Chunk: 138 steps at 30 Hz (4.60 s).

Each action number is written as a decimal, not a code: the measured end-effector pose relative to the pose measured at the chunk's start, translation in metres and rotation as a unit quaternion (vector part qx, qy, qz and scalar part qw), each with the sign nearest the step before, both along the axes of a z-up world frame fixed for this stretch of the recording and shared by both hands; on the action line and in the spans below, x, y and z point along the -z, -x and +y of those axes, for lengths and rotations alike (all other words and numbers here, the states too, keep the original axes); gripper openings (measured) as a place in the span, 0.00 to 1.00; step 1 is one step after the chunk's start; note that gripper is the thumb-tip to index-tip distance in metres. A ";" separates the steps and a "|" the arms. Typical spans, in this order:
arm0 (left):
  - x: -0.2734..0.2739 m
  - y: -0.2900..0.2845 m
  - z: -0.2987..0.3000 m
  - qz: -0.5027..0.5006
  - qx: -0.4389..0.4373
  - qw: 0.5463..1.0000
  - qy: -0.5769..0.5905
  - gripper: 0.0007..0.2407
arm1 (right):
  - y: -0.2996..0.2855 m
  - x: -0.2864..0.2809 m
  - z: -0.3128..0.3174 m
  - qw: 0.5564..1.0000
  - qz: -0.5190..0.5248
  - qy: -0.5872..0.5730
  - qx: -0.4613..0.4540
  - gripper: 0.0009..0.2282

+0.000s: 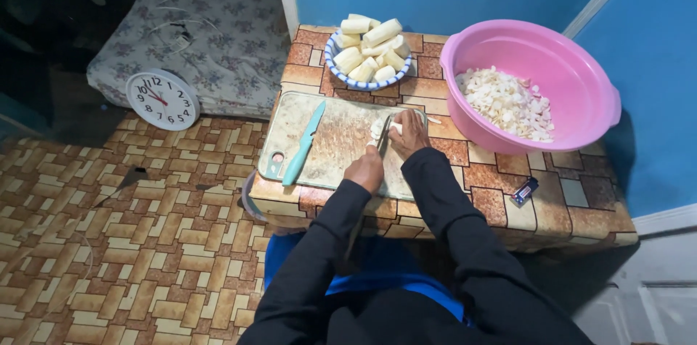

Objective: Chopping peeled root vegetables into small cubes on a cutting board and transferring them to a bowl.

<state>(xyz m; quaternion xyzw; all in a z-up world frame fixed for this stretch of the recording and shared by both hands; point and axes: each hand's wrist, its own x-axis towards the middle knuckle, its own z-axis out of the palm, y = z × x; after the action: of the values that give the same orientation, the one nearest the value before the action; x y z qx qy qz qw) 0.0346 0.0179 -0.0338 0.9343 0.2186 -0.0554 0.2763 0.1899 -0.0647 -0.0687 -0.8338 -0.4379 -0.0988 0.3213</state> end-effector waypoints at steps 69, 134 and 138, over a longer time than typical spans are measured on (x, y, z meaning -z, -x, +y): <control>-0.030 0.035 -0.013 -0.051 0.034 0.996 -0.060 0.05 | 0.007 -0.010 0.003 1.000 0.002 0.029 0.008 0.08; 0.047 -0.046 0.007 -0.066 0.016 0.994 -0.085 0.07 | 0.014 -0.016 -0.002 0.999 -0.014 0.038 0.021 0.08; 0.046 -0.026 -0.001 -0.160 0.005 0.959 -0.236 0.10 | 0.013 -0.016 0.000 0.999 -0.008 0.030 0.024 0.08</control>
<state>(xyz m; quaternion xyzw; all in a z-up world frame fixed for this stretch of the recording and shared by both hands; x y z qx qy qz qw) 0.0602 0.0165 -0.0803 0.9707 0.1734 0.1464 0.0792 0.1769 -0.0644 -0.0525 -0.8525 -0.4233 -0.1001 0.2898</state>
